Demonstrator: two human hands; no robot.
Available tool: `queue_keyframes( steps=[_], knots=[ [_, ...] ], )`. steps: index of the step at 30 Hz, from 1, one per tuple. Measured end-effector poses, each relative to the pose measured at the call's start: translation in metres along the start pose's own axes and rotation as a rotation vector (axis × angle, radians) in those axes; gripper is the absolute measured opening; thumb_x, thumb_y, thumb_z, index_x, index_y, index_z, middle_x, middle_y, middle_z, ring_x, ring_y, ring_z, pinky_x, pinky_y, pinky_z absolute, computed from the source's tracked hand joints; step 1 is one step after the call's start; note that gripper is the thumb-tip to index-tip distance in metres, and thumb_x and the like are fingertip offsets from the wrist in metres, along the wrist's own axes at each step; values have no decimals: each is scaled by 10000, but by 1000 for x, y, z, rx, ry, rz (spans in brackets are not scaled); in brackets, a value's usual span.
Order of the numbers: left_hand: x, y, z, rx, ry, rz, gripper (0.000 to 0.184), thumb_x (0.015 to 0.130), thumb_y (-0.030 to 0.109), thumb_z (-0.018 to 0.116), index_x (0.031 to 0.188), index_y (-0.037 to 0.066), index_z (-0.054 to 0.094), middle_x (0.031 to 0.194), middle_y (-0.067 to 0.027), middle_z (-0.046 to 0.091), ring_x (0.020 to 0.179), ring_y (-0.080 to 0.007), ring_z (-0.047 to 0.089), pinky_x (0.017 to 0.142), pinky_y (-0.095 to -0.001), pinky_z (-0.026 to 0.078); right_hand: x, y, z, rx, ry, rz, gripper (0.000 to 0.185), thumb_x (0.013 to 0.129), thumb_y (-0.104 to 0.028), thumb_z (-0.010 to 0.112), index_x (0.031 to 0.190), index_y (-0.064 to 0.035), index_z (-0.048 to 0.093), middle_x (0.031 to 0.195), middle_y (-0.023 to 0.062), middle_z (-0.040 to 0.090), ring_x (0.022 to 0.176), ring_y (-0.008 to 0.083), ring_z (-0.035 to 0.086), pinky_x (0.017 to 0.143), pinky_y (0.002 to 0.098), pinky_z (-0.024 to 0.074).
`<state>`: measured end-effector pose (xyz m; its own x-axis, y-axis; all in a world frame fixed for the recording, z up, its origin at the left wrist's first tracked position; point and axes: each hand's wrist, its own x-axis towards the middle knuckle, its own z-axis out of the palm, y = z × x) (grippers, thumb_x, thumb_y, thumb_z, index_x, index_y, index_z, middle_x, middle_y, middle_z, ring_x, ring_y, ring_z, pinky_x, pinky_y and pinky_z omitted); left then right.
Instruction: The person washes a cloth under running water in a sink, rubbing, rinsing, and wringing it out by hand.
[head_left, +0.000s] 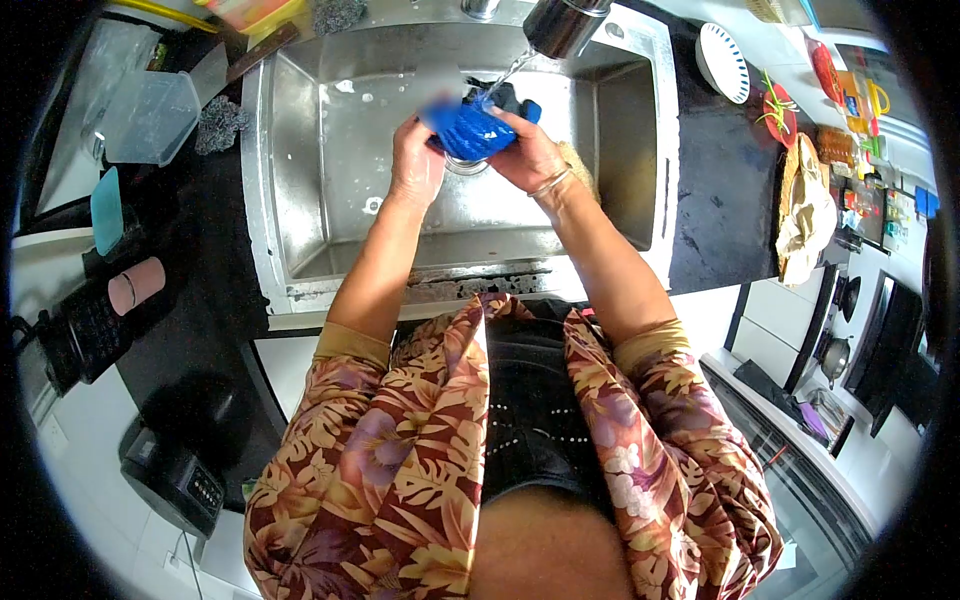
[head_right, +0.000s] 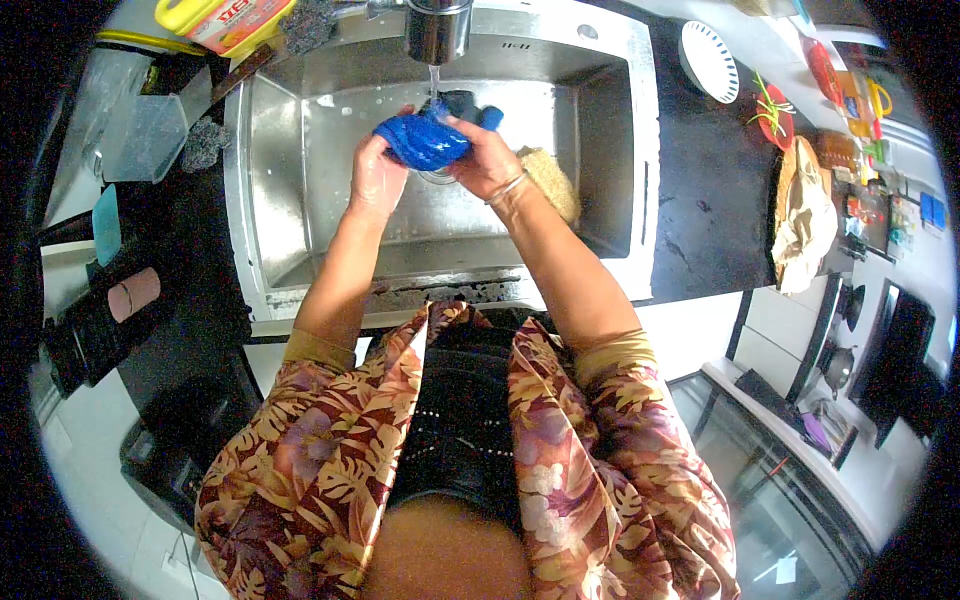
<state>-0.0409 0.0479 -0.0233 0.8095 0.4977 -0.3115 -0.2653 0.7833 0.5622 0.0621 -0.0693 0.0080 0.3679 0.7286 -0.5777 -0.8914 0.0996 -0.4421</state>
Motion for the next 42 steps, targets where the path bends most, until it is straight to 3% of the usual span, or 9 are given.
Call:
queue_keyframes(
  steps=[4,9,15,19,22,24,30,38,42],
  knots=[
    [6,3,10,-241,76,-187,411,863,268,347,1122,11,537,1123,-130,568,1059,-261,525,952,-390,384,-11,-8,44,-167,-69,87,385,790,-307,654,1060,-65,523,988,66,586,851,166,576,725,337,488],
    [20,8,15,79,-126,-132,354,840,238,348,1017,25,570,1035,-113,586,982,-230,543,913,-327,406,5,-5,35,-771,-49,143,610,672,-435,748,1075,-47,504,960,67,557,849,180,566,667,307,526],
    [16,20,24,294,-202,-57,374,753,81,432,1114,13,499,1125,-101,535,999,-188,519,919,-319,407,-1,-10,37,-507,-211,103,412,702,-217,761,983,5,556,921,106,595,768,193,605,614,314,546],
    [33,41,12,457,-533,-85,467,720,87,495,1176,-13,464,1191,-104,507,1064,-206,501,966,-319,364,-4,-18,34,-744,-151,161,344,703,-111,729,979,-17,547,807,125,602,611,181,595,462,270,485],
    [30,71,2,427,-615,-243,504,736,62,539,1228,-2,449,1225,-128,490,1134,-241,473,986,-348,355,-13,-19,45,-425,-275,212,337,704,-92,681,996,-28,526,776,122,586,554,168,555,408,256,418],
    [31,66,-13,54,-817,-384,607,760,174,602,1294,21,357,1277,-129,435,1185,-244,421,1013,-353,318,-18,-15,58,-193,-346,229,341,730,-149,621,1019,-22,493,784,111,561,567,164,532,421,254,406],
    [24,1,8,-424,-473,-224,471,757,212,628,1160,47,450,1101,-98,496,1037,-210,488,922,-342,390,-7,7,65,487,-429,338,446,780,-253,598,1101,3,423,878,67,487,657,129,494,478,208,421],
    [32,53,52,204,-293,-339,208,766,222,644,869,75,539,764,-39,567,716,-140,559,677,-278,479,-29,6,49,142,-441,271,476,781,-236,666,1086,50,438,862,93,503,676,117,432,484,195,372],
    [48,44,47,398,-271,-391,148,767,114,620,836,68,498,728,-37,528,647,-142,549,548,-273,467,-21,8,51,45,-321,309,181,783,-68,603,902,-5,481,810,92,534,561,97,434,398,196,314]
  ],
)
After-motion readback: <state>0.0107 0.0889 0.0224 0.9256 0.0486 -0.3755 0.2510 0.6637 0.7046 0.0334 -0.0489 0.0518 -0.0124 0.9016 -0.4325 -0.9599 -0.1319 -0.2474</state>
